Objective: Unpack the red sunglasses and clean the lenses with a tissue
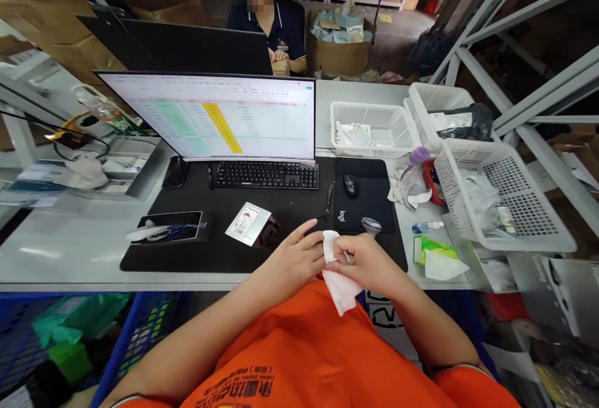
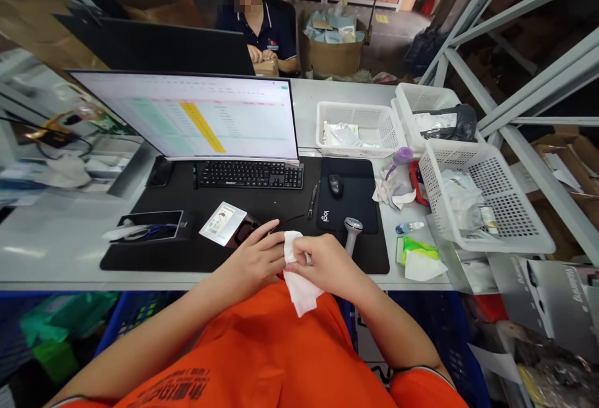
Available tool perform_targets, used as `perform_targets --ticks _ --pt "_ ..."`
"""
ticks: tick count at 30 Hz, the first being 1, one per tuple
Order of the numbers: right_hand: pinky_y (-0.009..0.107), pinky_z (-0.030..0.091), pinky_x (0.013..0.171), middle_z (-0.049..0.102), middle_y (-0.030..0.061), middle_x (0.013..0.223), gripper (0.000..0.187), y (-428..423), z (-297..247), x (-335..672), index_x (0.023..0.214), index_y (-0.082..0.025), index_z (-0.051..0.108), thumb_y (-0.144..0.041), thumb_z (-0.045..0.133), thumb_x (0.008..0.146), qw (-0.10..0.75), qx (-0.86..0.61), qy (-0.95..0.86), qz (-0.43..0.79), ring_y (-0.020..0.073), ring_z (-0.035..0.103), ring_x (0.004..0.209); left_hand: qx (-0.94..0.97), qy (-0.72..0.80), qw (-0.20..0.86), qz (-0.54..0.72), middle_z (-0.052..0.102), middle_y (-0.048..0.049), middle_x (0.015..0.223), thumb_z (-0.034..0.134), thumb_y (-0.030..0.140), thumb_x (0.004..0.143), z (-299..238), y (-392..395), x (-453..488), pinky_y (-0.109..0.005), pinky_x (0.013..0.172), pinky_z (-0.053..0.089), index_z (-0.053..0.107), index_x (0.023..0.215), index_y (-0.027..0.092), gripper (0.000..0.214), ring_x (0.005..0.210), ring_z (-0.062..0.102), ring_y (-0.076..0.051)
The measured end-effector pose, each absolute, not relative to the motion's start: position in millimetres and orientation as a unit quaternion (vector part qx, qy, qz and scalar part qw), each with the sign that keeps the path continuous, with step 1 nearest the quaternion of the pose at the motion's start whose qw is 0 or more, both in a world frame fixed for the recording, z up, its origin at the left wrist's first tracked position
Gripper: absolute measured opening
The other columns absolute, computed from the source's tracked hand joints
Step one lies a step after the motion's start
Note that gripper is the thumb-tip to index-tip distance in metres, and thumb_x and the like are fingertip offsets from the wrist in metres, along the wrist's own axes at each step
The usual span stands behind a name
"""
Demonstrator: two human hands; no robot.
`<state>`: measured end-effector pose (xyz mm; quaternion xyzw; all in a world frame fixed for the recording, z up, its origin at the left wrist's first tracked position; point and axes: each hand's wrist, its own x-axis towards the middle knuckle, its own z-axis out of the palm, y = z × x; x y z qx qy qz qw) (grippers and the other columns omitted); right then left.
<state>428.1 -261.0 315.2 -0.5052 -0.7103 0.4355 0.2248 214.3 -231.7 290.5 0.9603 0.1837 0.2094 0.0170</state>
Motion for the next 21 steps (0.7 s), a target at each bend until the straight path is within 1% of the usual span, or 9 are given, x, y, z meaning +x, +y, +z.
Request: perform_targets --ticks 2,4,8,11,13,17,21 --pt "0.023 0.027 0.054 0.049 -0.0071 0.064 0.034 -261.1 307.6 419.7 0.067 -0.021 0.045 -0.034 0.071 0.085 0.228 -0.516 -0.675 0.475 0.0095 0.039 0.060 0.960 0.189 -0.006 0.208 0.073 0.0009 0.095 0.063 0.016 0.089 289.1 -233.6 211.7 -0.046 0.128 0.018 0.067 0.095 0.021 0.008 0.116 0.059 -0.020" --pt "0.023 0.028 0.055 0.049 -0.0068 0.065 0.033 -262.8 299.4 417.3 0.067 -0.021 0.045 -0.033 0.070 0.085 0.225 -0.507 -0.660 0.507 0.0098 0.038 0.061 0.954 0.213 -0.018 0.210 0.072 0.0025 0.087 0.063 0.017 0.089 287.0 -236.2 209.2 -0.047 0.128 0.016 0.067 0.088 0.022 0.006 0.112 0.060 -0.019" --pt "0.024 0.024 0.053 0.043 -0.0074 0.061 0.039 -264.9 290.0 424.1 0.062 -0.020 0.042 -0.031 0.076 0.078 0.224 -0.471 -0.636 0.569 0.0092 0.033 0.059 0.942 0.243 0.018 0.232 0.072 0.0055 0.080 0.065 0.025 0.088 285.0 -242.7 208.8 -0.051 0.128 0.011 0.065 0.079 0.025 0.009 0.109 0.063 -0.018" --pt "0.025 0.023 0.052 0.039 -0.0077 0.060 0.044 -264.1 288.9 435.0 0.060 -0.021 0.041 -0.036 0.079 0.076 0.226 -0.435 -0.611 0.622 0.0088 0.031 0.057 0.940 0.239 0.044 0.239 0.072 0.0066 0.080 0.066 0.023 0.086 287.4 -245.9 209.4 -0.051 0.129 0.007 0.064 0.078 0.024 0.008 0.110 0.064 -0.018" --pt "0.025 0.023 0.052 0.038 -0.0080 0.059 0.047 -263.6 289.6 443.3 0.059 -0.021 0.040 -0.040 0.080 0.076 0.225 -0.413 -0.602 0.646 0.0085 0.030 0.056 0.940 0.237 0.059 0.238 0.074 0.0070 0.084 0.066 0.021 0.085 289.7 -246.9 208.5 -0.051 0.129 0.005 0.064 0.081 0.024 0.005 0.111 0.063 -0.018" --pt "0.026 0.019 0.052 0.034 -0.0094 0.056 0.053 -264.5 291.5 459.1 0.057 -0.020 0.036 -0.041 0.081 0.076 0.208 -0.387 -0.609 0.661 0.0076 0.026 0.055 0.941 0.227 0.083 0.237 0.076 0.0074 0.090 0.066 0.019 0.083 290.9 -248.4 205.5 -0.052 0.129 0.003 0.064 0.083 0.024 0.005 0.112 0.063 -0.019" --pt "0.026 0.020 0.053 0.033 -0.0094 0.055 0.053 -266.8 288.5 466.3 0.056 -0.020 0.036 -0.041 0.082 0.075 0.198 -0.385 -0.595 0.677 0.0078 0.028 0.055 0.942 0.222 0.101 0.231 0.075 0.0067 0.089 0.064 0.015 0.082 288.0 -248.8 203.5 -0.054 0.128 0.002 0.064 0.082 0.024 0.009 0.113 0.063 -0.019"
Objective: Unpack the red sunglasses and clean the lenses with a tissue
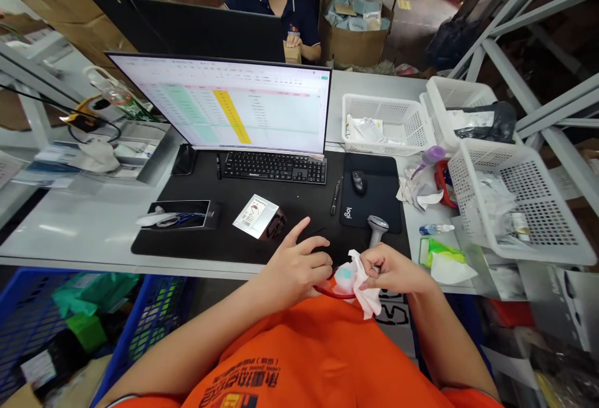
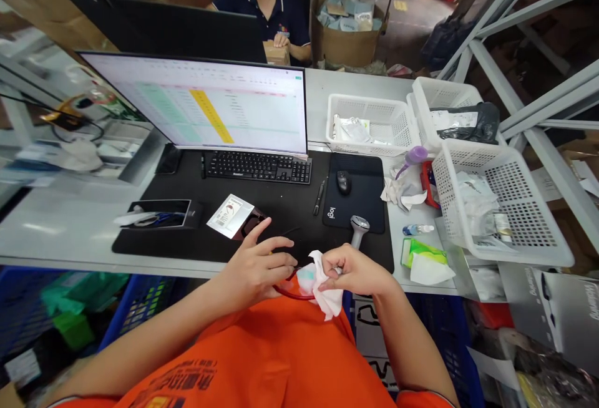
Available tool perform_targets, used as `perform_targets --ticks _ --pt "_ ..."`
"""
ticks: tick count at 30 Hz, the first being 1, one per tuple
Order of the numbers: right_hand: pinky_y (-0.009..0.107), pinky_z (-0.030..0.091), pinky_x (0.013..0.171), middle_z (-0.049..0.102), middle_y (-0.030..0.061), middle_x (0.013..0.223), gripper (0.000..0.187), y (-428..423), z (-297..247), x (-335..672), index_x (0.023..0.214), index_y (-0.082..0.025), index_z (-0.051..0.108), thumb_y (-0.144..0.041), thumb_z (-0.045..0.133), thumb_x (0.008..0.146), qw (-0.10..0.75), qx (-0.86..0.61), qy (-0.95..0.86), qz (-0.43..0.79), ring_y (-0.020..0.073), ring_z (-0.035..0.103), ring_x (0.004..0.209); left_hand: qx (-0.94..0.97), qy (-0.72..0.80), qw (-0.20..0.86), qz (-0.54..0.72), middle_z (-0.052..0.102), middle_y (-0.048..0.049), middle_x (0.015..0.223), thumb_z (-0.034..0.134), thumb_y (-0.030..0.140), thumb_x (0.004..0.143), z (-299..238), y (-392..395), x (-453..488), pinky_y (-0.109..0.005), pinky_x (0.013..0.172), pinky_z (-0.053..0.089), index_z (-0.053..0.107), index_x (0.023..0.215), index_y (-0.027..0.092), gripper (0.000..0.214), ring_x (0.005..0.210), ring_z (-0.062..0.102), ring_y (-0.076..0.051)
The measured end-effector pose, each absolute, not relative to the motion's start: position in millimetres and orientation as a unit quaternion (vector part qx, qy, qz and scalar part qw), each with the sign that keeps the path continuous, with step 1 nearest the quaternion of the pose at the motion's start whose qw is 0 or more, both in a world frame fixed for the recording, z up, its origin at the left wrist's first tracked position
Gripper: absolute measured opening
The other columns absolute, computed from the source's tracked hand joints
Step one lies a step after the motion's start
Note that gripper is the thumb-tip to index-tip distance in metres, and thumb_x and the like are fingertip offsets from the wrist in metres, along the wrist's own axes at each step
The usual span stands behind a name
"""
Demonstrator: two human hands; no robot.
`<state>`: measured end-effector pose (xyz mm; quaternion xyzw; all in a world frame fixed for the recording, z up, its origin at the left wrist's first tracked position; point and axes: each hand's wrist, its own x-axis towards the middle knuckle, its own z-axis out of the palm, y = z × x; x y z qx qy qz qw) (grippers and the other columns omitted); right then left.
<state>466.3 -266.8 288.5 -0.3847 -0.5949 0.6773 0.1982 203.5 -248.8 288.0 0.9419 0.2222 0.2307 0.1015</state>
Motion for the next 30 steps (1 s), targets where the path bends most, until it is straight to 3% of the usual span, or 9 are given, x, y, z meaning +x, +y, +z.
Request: perform_targets --ticks 4,9,14,21,30 --pt "0.025 0.020 0.051 0.036 -0.0086 0.056 0.049 -273.4 286.6 450.2 0.058 -0.021 0.037 -0.038 0.079 0.076 0.218 -0.428 -0.589 0.650 0.0082 0.028 0.054 0.948 0.216 0.115 0.204 0.074 0.0046 0.088 0.064 0.015 0.083 287.3 -244.8 202.9 -0.051 0.129 0.005 0.063 0.082 0.023 0.008 0.114 0.062 -0.018" --pt "0.024 0.026 0.052 0.044 -0.0067 0.060 0.033 -282.7 291.3 411.4 0.062 -0.021 0.041 -0.023 0.070 0.079 0.224 -0.524 -0.603 0.558 0.0097 0.036 0.058 0.967 0.161 0.074 0.181 0.072 0.0039 0.087 0.065 0.013 0.085 280.6 -242.0 203.9 -0.047 0.130 0.006 0.067 0.088 0.022 0.010 0.112 0.061 -0.017" --pt "0.023 0.029 0.051 0.047 -0.0070 0.065 0.026 -280.9 283.8 401.6 0.068 -0.021 0.046 -0.025 0.069 0.079 0.235 -0.495 -0.544 0.635 0.0091 0.037 0.058 0.958 0.198 0.083 0.191 0.073 0.0036 0.089 0.068 0.018 0.084 270.5 -245.9 199.8 -0.048 0.129 0.013 0.067 0.088 0.024 0.008 0.110 0.061 -0.018" --pt "0.022 0.024 0.050 0.038 -0.0083 0.060 0.043 -271.6 277.6 425.6 0.062 -0.019 0.046 -0.039 0.083 0.071 0.242 -0.416 -0.530 0.699 0.0072 0.030 0.056 0.942 0.232 0.109 0.216 0.074 0.0058 0.085 0.069 0.022 0.084 285.3 -246.9 192.0 -0.050 0.128 0.006 0.064 0.082 0.024 0.005 0.113 0.064 -0.019" --pt "0.021 0.023 0.047 0.037 -0.0094 0.056 0.052 -268.7 290.1 454.7 0.058 -0.020 0.040 -0.042 0.086 0.066 0.258 -0.401 -0.488 0.731 0.0058 0.026 0.052 0.919 0.238 0.178 0.259 0.078 0.0037 0.090 0.074 0.034 0.083 296.1 -247.4 195.0 -0.048 0.128 0.004 0.067 0.085 0.025 0.013 0.112 0.065 -0.021"
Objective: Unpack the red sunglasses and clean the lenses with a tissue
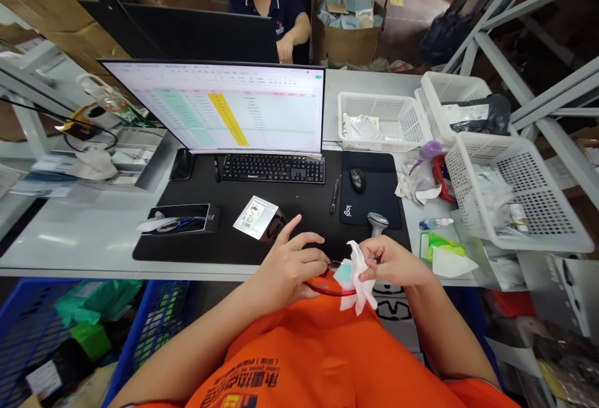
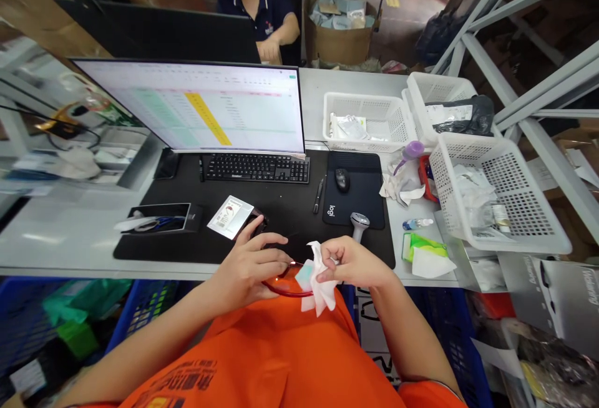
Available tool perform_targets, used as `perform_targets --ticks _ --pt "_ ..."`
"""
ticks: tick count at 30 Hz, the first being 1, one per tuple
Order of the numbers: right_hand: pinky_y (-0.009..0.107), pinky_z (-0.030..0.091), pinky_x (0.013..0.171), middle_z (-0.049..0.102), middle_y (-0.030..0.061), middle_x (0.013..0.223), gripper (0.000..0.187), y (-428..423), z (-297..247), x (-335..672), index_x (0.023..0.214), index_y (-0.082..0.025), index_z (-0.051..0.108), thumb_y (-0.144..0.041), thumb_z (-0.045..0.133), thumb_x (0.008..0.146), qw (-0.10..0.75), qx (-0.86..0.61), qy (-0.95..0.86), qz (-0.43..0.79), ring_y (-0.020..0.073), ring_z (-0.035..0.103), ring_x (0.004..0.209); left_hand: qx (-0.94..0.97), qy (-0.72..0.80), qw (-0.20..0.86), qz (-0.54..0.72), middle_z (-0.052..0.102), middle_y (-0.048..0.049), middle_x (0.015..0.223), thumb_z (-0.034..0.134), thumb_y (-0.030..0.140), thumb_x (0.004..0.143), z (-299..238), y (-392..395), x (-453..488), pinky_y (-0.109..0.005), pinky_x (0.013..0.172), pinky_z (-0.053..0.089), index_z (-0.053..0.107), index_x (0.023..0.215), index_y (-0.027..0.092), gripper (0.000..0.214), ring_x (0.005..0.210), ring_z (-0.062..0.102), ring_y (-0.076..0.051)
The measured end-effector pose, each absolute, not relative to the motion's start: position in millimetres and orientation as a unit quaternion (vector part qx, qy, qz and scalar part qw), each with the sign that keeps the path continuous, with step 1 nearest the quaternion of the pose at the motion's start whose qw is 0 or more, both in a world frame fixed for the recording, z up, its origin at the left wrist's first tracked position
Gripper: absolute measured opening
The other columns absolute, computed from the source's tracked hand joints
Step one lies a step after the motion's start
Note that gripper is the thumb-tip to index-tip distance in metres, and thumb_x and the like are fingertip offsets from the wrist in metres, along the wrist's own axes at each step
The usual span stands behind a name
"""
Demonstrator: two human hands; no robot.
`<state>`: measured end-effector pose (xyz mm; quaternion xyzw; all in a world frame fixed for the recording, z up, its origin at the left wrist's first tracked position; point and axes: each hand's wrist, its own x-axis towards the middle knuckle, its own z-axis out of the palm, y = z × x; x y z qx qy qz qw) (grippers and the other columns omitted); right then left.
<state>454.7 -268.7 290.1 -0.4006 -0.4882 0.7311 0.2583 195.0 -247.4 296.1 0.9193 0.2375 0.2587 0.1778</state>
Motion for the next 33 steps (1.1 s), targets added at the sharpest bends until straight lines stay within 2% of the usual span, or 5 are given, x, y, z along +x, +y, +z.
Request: perform_targets --ticks 6,14,18,26,33 --pt "0.022 0.025 0.048 0.039 -0.0073 0.052 0.060 -272.2 275.4 491.3 0.054 -0.022 0.035 -0.049 0.089 0.058 0.387 -0.512 -0.446 0.623 0.0080 0.031 0.051 0.890 0.265 0.222 0.298 0.077 0.0043 0.085 0.078 0.029 0.079 302.9 -241.1 190.5 -0.049 0.127 0.014 0.067 0.082 0.024 0.013 0.107 0.065 -0.020" --pt "0.026 0.026 0.053 0.035 -0.0064 0.059 0.050 -289.9 284.9 522.0 0.064 -0.024 0.038 -0.048 0.081 0.074 0.568 -0.567 -0.413 0.431 0.0114 0.030 0.054 0.896 0.288 0.177 0.287 0.076 0.0039 0.083 0.075 0.033 0.083 315.4 -234.9 188.7 -0.051 0.127 0.013 0.066 0.077 0.023 0.015 0.107 0.065 -0.020" --pt "0.027 0.027 0.054 0.036 -0.0051 0.060 0.048 -294.4 302.4 499.8 0.065 -0.025 0.037 -0.050 0.074 0.082 0.507 -0.551 -0.491 0.446 0.0128 0.032 0.056 0.920 0.276 0.114 0.255 0.075 0.0044 0.085 0.069 0.026 0.086 314.5 -236.0 197.6 -0.052 0.128 0.011 0.063 0.075 0.022 0.014 0.110 0.064 -0.020" --pt "0.024 0.031 0.062 0.051 -0.0048 0.073 0.029 -279.2 325.2 444.6 0.076 -0.021 0.046 -0.031 0.070 0.087 0.201 -0.509 -0.720 0.428 0.0109 0.042 0.066 0.946 0.252 0.019 0.203 0.071 0.0028 0.085 0.063 0.015 0.086 311.5 -238.4 207.3 -0.050 0.129 0.007 0.064 0.081 0.019 0.006 0.114 0.058 -0.021" --pt "0.025 0.019 0.053 0.032 -0.0094 0.058 0.052 -271.2 306.5 415.6 0.061 -0.021 0.027 -0.020 0.078 0.073 0.210 -0.517 -0.691 0.459 0.0071 0.027 0.057 0.960 0.207 -0.042 0.184 0.069 0.0000 0.088 0.061 0.018 0.089 302.6 -245.5 213.6 -0.052 0.129 0.009 0.067 0.083 0.019 0.008 0.111 0.056 -0.021"
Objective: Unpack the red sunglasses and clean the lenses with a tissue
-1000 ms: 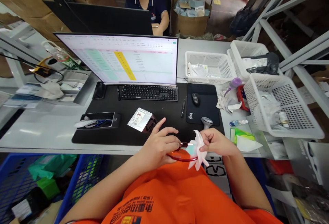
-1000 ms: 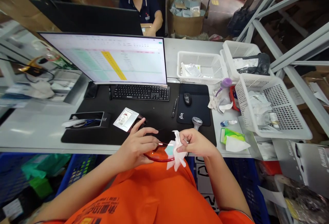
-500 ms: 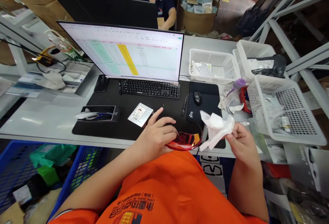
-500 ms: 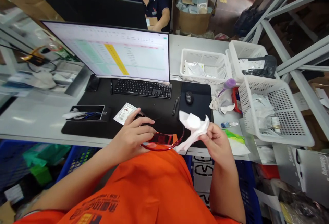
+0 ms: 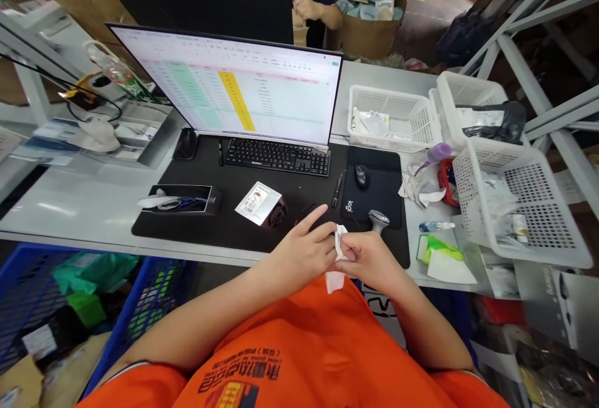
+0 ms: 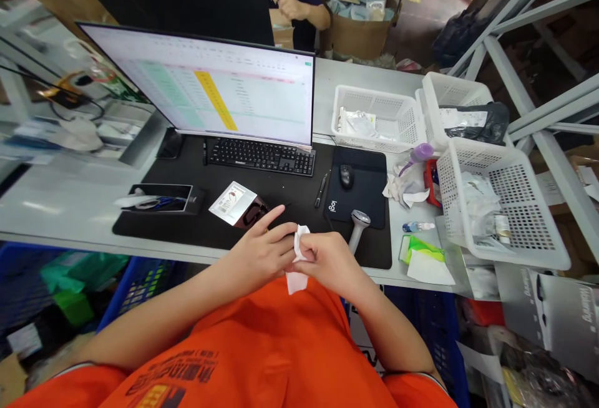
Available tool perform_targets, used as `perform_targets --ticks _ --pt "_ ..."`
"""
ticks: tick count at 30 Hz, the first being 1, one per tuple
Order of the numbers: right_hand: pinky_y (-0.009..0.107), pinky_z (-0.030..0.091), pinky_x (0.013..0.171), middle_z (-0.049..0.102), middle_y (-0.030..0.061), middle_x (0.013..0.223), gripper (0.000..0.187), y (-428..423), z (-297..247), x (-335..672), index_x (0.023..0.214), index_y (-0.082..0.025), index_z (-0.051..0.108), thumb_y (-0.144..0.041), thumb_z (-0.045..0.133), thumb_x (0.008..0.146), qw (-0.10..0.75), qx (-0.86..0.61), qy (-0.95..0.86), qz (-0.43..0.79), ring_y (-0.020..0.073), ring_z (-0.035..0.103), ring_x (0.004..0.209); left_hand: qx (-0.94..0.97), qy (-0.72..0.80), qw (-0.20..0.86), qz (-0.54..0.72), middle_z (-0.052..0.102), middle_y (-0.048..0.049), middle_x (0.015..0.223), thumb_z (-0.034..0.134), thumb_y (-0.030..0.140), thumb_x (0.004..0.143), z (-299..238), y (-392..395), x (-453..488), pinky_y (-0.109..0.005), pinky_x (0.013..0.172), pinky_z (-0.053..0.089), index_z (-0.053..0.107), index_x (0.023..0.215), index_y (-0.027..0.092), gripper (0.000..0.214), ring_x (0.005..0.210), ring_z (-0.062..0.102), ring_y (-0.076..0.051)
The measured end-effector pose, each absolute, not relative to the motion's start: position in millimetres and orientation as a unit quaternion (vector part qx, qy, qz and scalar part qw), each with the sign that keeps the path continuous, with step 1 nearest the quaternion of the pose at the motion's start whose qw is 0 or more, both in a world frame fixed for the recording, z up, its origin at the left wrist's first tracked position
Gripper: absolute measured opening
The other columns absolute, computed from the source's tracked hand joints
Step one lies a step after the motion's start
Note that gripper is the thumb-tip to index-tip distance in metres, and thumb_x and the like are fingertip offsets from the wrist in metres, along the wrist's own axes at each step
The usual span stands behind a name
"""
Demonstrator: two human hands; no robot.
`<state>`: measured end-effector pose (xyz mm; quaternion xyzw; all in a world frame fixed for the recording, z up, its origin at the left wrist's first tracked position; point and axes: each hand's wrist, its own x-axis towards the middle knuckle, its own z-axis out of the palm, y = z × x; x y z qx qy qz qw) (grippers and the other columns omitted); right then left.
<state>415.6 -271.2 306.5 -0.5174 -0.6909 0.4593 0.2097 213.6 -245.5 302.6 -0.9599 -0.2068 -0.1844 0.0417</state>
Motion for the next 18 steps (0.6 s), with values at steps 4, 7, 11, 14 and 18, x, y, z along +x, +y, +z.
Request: perform_targets --ticks 4,7,11,14,18 --pt "0.023 0.021 0.051 0.029 -0.0097 0.059 0.051 -263.1 291.3 420.3 0.062 -0.022 0.027 -0.029 0.075 0.077 0.227 -0.472 -0.574 0.630 0.0067 0.026 0.056 -0.961 -0.208 0.020 -0.181 0.069 0.0012 0.088 0.059 0.018 0.090 291.2 -244.8 211.9 -0.052 0.129 0.005 0.066 0.083 0.019 0.010 0.112 0.056 -0.020" --pt "0.022 0.020 0.049 0.028 -0.0105 0.059 0.055 -259.7 280.3 428.9 0.062 -0.023 0.028 -0.036 0.079 0.072 0.211 -0.412 -0.500 0.732 0.0061 0.024 0.054 -0.961 -0.198 -0.008 -0.195 0.069 0.0015 0.089 0.060 0.020 0.091 282.8 -245.7 211.1 -0.051 0.129 0.006 0.066 0.086 0.020 0.008 0.111 0.056 -0.019" --pt "0.023 0.020 0.050 0.033 -0.0098 0.058 0.051 -265.5 267.8 428.8 0.059 -0.022 0.032 -0.033 0.081 0.063 0.215 -0.422 -0.500 0.725 0.0065 0.025 0.055 -0.956 -0.199 -0.029 -0.214 0.069 0.0036 0.081 0.070 0.033 0.087 269.7 -248.5 212.0 -0.050 0.128 0.001 0.065 0.080 0.021 0.014 0.106 0.057 -0.018" --pt "0.023 0.021 0.053 0.039 -0.0086 0.060 0.049 -270.1 251.3 420.0 0.059 -0.021 0.036 -0.022 0.084 0.050 0.243 -0.484 -0.537 0.647 0.0078 0.030 0.060 -0.955 -0.181 -0.017 -0.235 0.069 0.0056 0.080 0.073 0.048 0.081 254.6 -244.5 213.8 -0.051 0.127 -0.003 0.066 0.080 0.021 0.028 0.102 0.057 -0.018" --pt "0.025 0.021 0.055 0.037 -0.0077 0.059 0.050 -271.6 221.8 409.4 0.056 -0.021 0.032 -0.019 0.082 0.049 0.257 -0.525 -0.569 0.578 0.0088 0.031 0.061 -0.933 -0.178 0.054 -0.306 0.059 0.0086 0.064 0.072 0.032 0.084 236.5 -237.2 217.7 -0.052 0.127 0.005 0.062 0.071 0.021 0.020 0.085 0.055 -0.014"
